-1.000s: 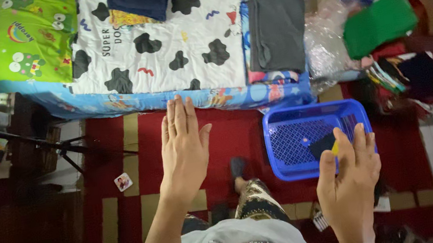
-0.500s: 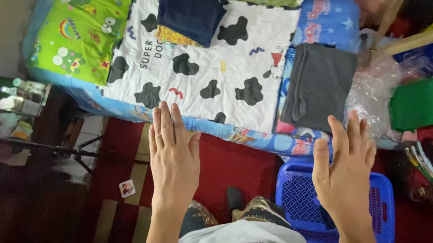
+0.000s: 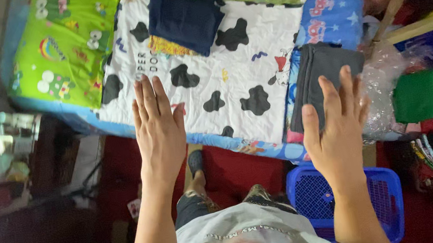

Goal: The person folds several pieces of clothing on a bed and places them into a wardrobe drawer. They fold a white sock, a pink cloth, a dark blue garment, a patterned cloth, a black garment, and a light blue towel, then store each item in the drawer.

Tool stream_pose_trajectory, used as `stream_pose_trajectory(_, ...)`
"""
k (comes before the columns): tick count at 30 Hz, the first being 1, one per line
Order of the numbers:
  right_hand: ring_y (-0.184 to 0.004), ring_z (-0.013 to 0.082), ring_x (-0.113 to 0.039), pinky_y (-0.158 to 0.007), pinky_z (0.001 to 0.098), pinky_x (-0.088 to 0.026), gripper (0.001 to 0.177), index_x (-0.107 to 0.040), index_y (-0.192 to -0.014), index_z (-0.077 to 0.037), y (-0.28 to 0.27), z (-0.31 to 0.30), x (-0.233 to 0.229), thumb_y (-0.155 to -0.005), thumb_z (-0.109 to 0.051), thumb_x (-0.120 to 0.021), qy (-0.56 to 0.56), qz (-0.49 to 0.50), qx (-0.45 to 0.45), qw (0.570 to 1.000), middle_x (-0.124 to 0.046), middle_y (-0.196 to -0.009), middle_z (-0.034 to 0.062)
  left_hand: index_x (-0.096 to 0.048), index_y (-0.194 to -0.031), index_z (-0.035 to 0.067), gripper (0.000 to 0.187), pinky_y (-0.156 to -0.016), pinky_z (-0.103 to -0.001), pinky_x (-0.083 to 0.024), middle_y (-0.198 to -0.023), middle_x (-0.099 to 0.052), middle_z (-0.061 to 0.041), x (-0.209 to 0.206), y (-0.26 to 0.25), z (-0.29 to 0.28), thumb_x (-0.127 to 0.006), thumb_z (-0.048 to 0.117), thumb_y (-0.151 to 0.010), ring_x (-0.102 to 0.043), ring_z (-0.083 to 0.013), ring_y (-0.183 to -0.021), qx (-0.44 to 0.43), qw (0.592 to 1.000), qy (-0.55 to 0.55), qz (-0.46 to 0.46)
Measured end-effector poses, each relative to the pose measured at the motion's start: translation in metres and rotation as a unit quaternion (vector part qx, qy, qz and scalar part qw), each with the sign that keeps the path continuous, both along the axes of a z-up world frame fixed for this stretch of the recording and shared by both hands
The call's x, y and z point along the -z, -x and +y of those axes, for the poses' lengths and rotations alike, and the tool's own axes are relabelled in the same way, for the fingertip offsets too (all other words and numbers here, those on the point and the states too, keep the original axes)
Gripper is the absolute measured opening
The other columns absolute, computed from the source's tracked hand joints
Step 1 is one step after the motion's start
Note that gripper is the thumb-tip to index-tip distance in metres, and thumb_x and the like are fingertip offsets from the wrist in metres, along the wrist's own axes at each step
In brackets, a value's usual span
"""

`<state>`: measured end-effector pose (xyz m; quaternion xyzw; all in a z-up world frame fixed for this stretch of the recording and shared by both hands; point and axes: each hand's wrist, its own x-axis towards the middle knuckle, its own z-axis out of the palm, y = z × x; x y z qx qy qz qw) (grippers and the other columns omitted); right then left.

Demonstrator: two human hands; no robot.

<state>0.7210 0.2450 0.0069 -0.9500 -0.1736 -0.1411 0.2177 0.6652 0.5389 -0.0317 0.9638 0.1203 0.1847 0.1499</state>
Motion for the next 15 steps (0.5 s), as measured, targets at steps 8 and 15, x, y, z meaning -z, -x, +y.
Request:
stream_pose_trajectory(8,-0.16,0.0497,-0.022,-0.128,0.0695,-0.016,0.047,-0.047,-0.155,-0.007,-0.115,0.109,0.005,-0.116,-0.033,-0.048,-0.018,-0.052,0.017,0.998,-0.03,-0.171,0.0234,-0.031,-0.158,-0.008,0.065,-0.125,-0.054,-0.029,-0.164,-0.031,-0.029,0.005,-0.123,0.094,-0.058,0.026,-0.11,-0.027,-0.0425,-0.155,0.031,0.999,-0.015,-0.038)
stream_pose_trajectory(15,-0.161,0.0477,-0.021,-0.129,0.0698,-0.015,0.045,-0.05,-0.152,-0.008,-0.197,0.153,0.023,-0.117,-0.037,-0.048,-0.007,-0.071,0.01,0.997,-0.029,-0.171,0.0209,-0.029,-0.16,-0.01,0.064,-0.127,-0.053,-0.028,-0.166,-0.029,-0.029,0.034,-0.191,0.124,-0.055,0.026,-0.114,-0.027,-0.0418,-0.157,0.03,0.999,0.002,-0.019)
